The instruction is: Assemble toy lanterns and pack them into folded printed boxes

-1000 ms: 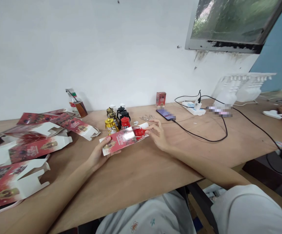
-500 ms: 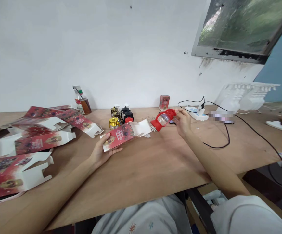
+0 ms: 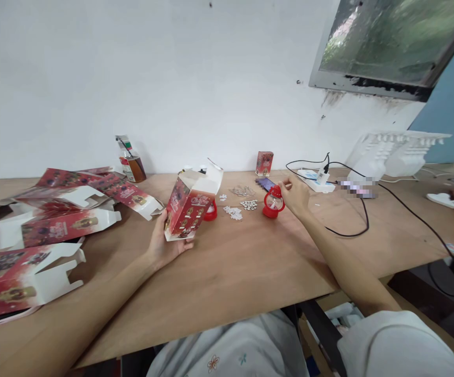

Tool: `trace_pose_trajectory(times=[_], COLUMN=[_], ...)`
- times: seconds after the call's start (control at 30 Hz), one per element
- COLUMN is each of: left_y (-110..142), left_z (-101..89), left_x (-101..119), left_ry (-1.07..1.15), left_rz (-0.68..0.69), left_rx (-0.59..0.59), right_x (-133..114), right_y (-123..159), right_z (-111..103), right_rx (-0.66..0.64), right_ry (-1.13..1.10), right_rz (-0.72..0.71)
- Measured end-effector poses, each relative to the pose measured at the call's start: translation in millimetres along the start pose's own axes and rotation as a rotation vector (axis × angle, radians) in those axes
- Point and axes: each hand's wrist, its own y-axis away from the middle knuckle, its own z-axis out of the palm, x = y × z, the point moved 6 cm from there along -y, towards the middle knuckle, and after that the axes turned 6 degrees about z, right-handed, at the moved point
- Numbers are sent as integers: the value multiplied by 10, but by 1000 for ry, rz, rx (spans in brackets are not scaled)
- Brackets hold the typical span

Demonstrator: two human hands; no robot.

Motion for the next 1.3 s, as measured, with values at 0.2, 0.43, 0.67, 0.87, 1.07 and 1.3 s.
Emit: trace_pose_trajectory(times=[0.2,0.43,0.67,0.87,1.07,1.3], left_y=[39,26,75,202,176,128], left_z=[2,38,146,247,191,186], left_x=[17,-28,-105,-237,-219,-338], left_ry=[-8,0,-135,-407,-615,-590], left_rz=[33,87,151,99,76,50], left_rx=[40,-72,-123,-77,-86,-184], right_x=[-244,-710,-1170,-1187,-1170,-1130], right_y=[136,788,1727,1684,1636,1607], right_z=[-114,-83,299,236,235,281], right_rx=[132,-36,-791,-722,-676,-702], right_ry=[82,-404,-696,-760,-755,-861], right_rz=[-214,-435,-383,-389,-478,-372])
